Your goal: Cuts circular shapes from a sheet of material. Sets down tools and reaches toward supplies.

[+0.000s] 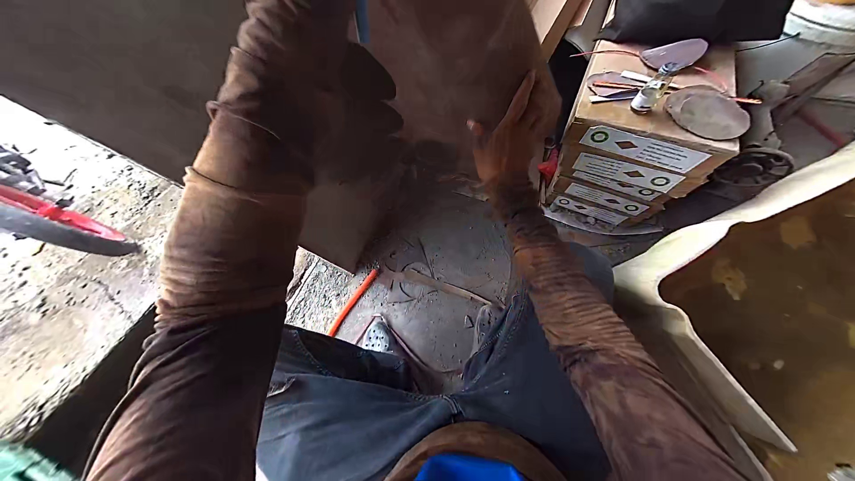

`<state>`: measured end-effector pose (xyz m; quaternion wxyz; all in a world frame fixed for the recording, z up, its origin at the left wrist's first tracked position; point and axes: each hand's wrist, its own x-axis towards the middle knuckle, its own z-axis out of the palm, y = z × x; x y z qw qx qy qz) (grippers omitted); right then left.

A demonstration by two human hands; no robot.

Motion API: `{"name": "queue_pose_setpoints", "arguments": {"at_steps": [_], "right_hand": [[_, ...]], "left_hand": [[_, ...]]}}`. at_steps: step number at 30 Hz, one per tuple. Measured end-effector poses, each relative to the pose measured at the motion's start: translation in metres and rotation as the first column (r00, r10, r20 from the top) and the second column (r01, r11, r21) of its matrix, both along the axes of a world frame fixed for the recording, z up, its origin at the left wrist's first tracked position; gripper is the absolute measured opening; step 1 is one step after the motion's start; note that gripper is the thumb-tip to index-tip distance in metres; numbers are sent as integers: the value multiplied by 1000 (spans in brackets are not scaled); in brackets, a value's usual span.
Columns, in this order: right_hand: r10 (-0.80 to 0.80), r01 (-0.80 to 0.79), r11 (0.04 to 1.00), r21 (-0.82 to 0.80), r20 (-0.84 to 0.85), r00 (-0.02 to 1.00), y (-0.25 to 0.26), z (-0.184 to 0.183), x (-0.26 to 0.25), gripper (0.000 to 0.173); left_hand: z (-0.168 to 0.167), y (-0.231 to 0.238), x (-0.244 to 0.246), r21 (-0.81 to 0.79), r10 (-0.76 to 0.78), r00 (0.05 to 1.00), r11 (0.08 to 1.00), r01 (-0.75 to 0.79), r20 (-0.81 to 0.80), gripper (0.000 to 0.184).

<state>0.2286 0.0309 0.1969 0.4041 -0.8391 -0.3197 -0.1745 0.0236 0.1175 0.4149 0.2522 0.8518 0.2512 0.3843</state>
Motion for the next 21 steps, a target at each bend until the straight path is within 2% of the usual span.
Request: {"name": "queue_pose_setpoints", "arguments": {"at_steps": [2, 4, 5, 7, 9, 11, 12, 14, 16, 18, 19, 21], "right_hand": [[-18, 17, 1000, 27, 55, 998, 20, 23, 25, 106], [1, -2, 1000, 2, 86, 996, 40, 44, 49, 105], [26, -24, 999, -25, 86, 996, 50, 52, 63, 102], [114, -109, 977, -183, 18, 993, 69, 64, 91, 96], [180, -202, 909, -364, -94, 979, 79, 53, 112, 94], [194, -241, 859, -452, -149, 970, 77, 47, 114, 80], [232, -285, 855, -434, -172, 957, 73, 41, 113, 72], [310, -386, 854, -348, -254, 916, 64, 3, 107, 67], [320, -434, 850, -299, -361, 876, 47, -53, 88, 72], [260, -431, 843, -321, -458, 850, 24, -104, 58, 83], [217, -451, 810, -375, -523, 825, 12, -123, 40, 92], [164, -576, 668, -472, -662, 731, -4, -137, 3, 110]], "left_hand": [[-2, 7, -10, 76, 217, 970, 975, -209, -112, 14], [-6, 28, -2, 198, 395, 884, 915, -352, -251, 27], [-10, 40, 6, 206, 424, 864, 903, -378, -270, 25], [-16, 77, 30, 213, 477, 795, 879, -427, -375, 27], [-36, 116, 45, 172, 476, 719, 873, -456, -506, 36], [-69, 129, 27, 57, 464, 694, 850, -523, -551, 46], [-85, 128, 14, 27, 458, 704, 847, -530, -543, 43], [-119, 121, -15, -58, 389, 753, 870, -490, -530, 36], [-147, 106, -42, -205, 277, 796, 873, -443, -538, 34], [-155, 88, -58, -329, 179, 807, 847, -418, -563, 33], [-154, 80, -63, -377, 144, 810, 829, -412, -568, 32], [-152, 66, -71, -468, 105, 842, 791, -393, -529, 27]]}}
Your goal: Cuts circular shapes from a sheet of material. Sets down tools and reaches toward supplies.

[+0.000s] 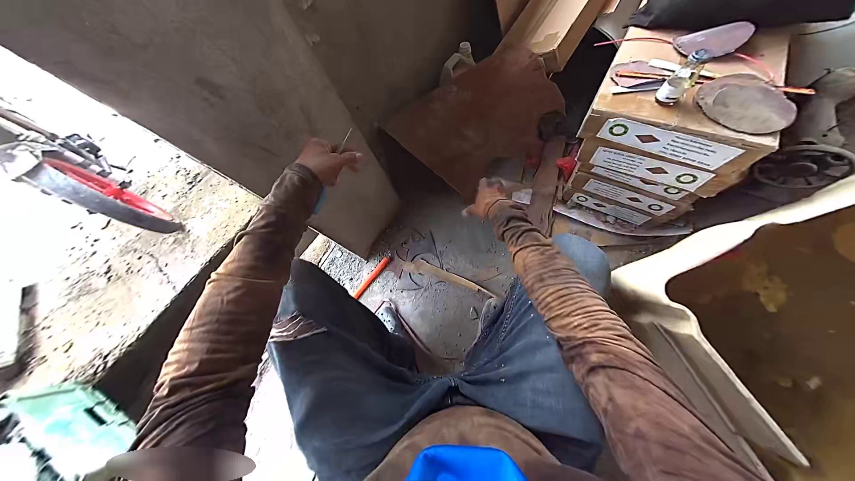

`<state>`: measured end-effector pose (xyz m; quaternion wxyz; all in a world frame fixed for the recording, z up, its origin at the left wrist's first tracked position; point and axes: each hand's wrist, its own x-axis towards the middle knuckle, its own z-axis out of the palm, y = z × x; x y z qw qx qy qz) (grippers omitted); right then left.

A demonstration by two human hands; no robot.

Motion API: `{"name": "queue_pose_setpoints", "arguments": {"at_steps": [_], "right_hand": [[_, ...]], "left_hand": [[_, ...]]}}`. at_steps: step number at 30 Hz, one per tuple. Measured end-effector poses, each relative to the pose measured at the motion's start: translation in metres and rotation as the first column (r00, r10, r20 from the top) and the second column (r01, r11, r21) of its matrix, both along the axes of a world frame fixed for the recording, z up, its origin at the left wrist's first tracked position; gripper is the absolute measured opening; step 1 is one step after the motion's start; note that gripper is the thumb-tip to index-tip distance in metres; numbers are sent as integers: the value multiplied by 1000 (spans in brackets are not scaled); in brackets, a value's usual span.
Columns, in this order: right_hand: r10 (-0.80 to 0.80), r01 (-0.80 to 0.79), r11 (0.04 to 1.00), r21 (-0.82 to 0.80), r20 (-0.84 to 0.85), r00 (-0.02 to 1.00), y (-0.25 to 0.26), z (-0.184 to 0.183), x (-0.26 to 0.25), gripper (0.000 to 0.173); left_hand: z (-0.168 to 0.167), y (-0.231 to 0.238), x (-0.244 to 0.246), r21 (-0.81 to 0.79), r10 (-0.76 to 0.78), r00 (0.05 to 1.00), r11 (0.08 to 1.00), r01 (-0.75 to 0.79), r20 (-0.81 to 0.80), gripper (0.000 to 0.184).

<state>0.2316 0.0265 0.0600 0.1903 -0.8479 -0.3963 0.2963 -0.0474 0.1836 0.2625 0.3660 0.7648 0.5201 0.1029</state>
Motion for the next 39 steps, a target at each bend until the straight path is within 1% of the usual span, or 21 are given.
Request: {"name": "queue_pose_setpoints", "arguments": {"at_steps": [1, 2, 4, 5, 6, 7, 8, 10, 11, 13, 18, 20, 22, 23, 25, 26, 27, 28, 31, 36, 39], "right_hand": [[74, -75, 997, -24, -26, 997, -5, -1, -14, 106], [159, -159, 987, 15, -17, 987, -7, -2, -24, 91], [300, -309, 937, 165, 80, 951, -13, 3, -41, 44], [314, -326, 912, 249, 88, 945, -20, 10, -50, 29], [301, -293, 887, 357, 34, 953, -27, 17, -60, 26], [292, -217, 849, 482, -86, 952, -35, 23, -69, 23], [324, -119, 804, 583, -262, 909, -46, 30, -79, 24], [427, 46, 766, 641, -561, 710, -67, 51, -96, 45], [461, 107, 749, 654, -631, 623, -77, 61, -101, 48], [498, 195, 702, 685, -667, 555, -96, 79, -105, 42], [347, 462, 566, 682, -706, 617, -120, 91, -97, 35], [303, 513, 529, 677, -715, 631, -118, 82, -90, 30], [251, 519, 520, 679, -702, 666, -113, 74, -87, 28], [212, 526, 515, 677, -695, 687, -110, 73, -84, 28], [131, 560, 494, 665, -694, 708, -102, 76, -75, 27], [87, 574, 492, 654, -694, 715, -97, 79, -68, 27], [39, 585, 492, 645, -687, 725, -91, 83, -58, 28], [-10, 590, 488, 643, -672, 741, -83, 89, -44, 29], [-126, 612, 445, 653, -632, 765, -47, 110, 11, 33], [-259, 734, 218, 643, -687, 679, 38, 153, 130, 38], [-379, 775, 119, 621, -693, 614, 73, 162, 202, 42]], "left_hand": [[1, -6, -1, -54, 10, 999, 998, -7, 54, 27], [3, -9, -1, -102, 31, 993, 995, -19, 118, 29], [10, -19, 8, -159, 70, 970, 987, -33, 234, 29], [15, -26, 14, -161, 65, 959, 987, -21, 277, 25], [18, -34, 20, -147, 43, 948, 989, 4, 316, 21], [21, -43, 27, -120, 12, 933, 992, 33, 359, 18], [23, -55, 36, -92, -14, 921, 994, 54, 390, 17], [23, -76, 58, -66, -92, 898, 989, 133, 430, 18], [21, -85, 71, -77, -142, 888, 978, 194, 437, 18], [15, -105, 98, -103, -233, 863, 945, 309, 449, 21], [6, -125, 146, -53, -329, 768, 903, 426, 550, 21], [-3, -119, 157, -55, -397, 734, 861, 506, 552, 19], [-21, -108, 162, -48, -473, 734, 825, 563, 487, 20], [-29, -100, 165, -25, -507, 762, 826, 563, 403, 26], [-36, -86, 170, -41, -543, 819, 829, 558, 183, 59], [-37, -79, 173, -84, -571, 816, 812, 577, 90, 78], [-37, -73, 174, -71, -601, 799, 796, 601, 28, 89], [-33, -70, 175, -5, -619, 786, 785, 619, 5, 91], [-9, -54, 167, 166, -663, 748, 741, 650, 31, 77], [-3, -22, 138, 209, -702, 712, 698, 685, 15, 58], [-10, -15, 125, 145, -722, 691, 681, 718, -32, 54]]}}
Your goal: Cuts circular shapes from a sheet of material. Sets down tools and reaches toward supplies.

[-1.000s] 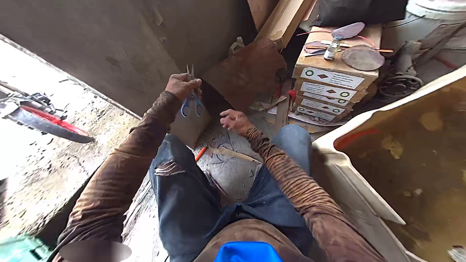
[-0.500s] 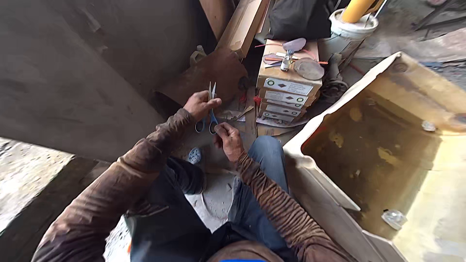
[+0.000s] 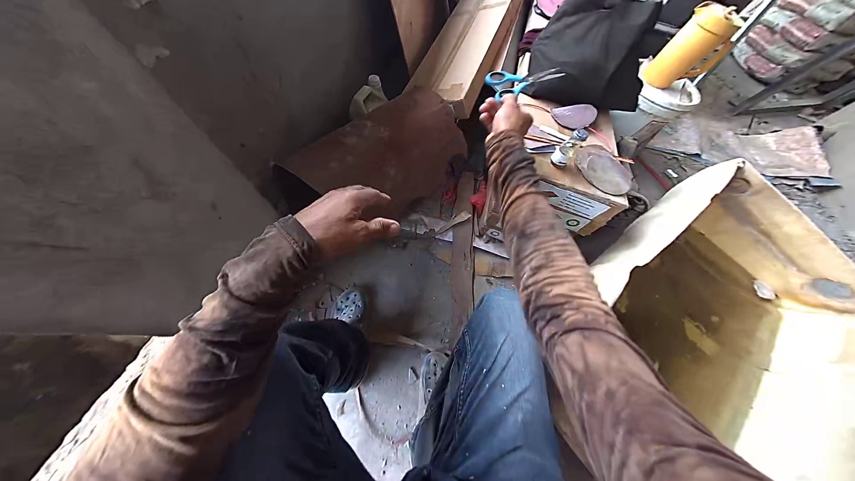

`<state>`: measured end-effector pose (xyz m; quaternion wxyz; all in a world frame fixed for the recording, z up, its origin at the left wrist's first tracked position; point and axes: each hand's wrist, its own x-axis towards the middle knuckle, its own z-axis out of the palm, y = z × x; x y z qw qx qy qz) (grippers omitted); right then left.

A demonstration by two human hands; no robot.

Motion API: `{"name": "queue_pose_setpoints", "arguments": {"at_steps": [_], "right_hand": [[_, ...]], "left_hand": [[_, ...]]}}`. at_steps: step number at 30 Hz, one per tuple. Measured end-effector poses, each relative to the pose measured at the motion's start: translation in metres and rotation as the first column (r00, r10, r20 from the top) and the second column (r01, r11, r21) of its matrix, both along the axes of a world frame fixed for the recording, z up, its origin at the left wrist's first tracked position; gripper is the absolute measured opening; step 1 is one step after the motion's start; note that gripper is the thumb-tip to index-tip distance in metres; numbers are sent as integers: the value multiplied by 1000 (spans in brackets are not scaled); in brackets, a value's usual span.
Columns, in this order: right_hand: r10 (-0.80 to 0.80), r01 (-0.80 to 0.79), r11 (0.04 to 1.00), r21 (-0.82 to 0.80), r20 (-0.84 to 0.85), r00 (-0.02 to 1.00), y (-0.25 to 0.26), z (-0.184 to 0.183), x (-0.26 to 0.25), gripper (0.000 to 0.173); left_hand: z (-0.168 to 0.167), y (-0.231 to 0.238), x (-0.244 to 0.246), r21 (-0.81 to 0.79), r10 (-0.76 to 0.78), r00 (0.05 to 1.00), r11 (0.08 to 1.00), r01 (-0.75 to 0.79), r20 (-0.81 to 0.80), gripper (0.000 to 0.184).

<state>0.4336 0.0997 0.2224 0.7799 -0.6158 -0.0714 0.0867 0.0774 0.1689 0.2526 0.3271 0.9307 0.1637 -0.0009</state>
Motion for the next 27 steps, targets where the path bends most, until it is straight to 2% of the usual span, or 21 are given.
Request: {"name": "queue_pose_setpoints", "arguments": {"at_steps": [3, 5, 8, 10, 12, 15, 17, 18, 19, 21, 22, 24, 25, 27], "right_hand": [[-145, 144, 989, -19, -70, 987, 10, 4, 56, 41], [-181, 188, 981, 36, -153, 972, 4, 5, 82, 36], [25, 27, 982, 188, -269, 963, -14, -6, 102, 49], [173, -142, 978, 150, -215, 961, -14, -6, 79, 57], [335, -329, 942, 63, -116, 935, -21, 0, 32, 57], [386, -386, 922, -21, -14, 923, -45, 3, -58, 47], [364, -365, 931, -19, 153, 919, -65, 7, -112, 47], [337, -348, 937, -7, 268, 902, -78, 13, -134, 47], [299, -329, 944, 7, 397, 868, -93, 23, -155, 48], [193, -282, 959, 29, 658, 727, -126, 49, -199, 53], [129, -256, 966, 47, 769, 626, -142, 62, -222, 58], [12, -264, 959, 101, 919, 395, -168, 78, -267, 71], [-24, -285, 952, 111, 957, 290, -176, 81, -288, 75], [-40, -336, 939, 72, 994, 101, -171, 71, -314, 72]], "left_hand": [[-2, 5, -6, -34, -50, 995, 998, 47, -91, 56], [-1, 6, -4, -52, -53, 993, 997, 48, -108, 59], [-2, 4, 3, -83, -16, 994, 996, 7, -108, 64], [-9, 10, 11, -105, -18, 999, 994, 15, -33, 60], [-18, 15, 22, -124, 13, 990, 992, 4, 140, 52], [-17, 11, 32, -195, 157, 937, 976, -99, 311, 46], [-7, 1, 29, -421, 306, 891, 895, -148, 336, 44], [0, -7, 28, -598, 398, 858, 789, -141, 323, 43], [5, -15, 27, -740, 472, 827, 664, -107, 304, 47], [13, -31, 24, -879, 539, 789, 476, 4, 296, 64], [17, -39, 22, -902, 557, 772, 429, 46, 304, 70], [20, -56, 18, -911, 601, 731, 406, 69, 323, 71], [18, -62, 19, -915, 620, 712, 396, 78, 329, 68], [7, -67, 34, -930, 688, 636, 337, 148, 351, 49]]}}
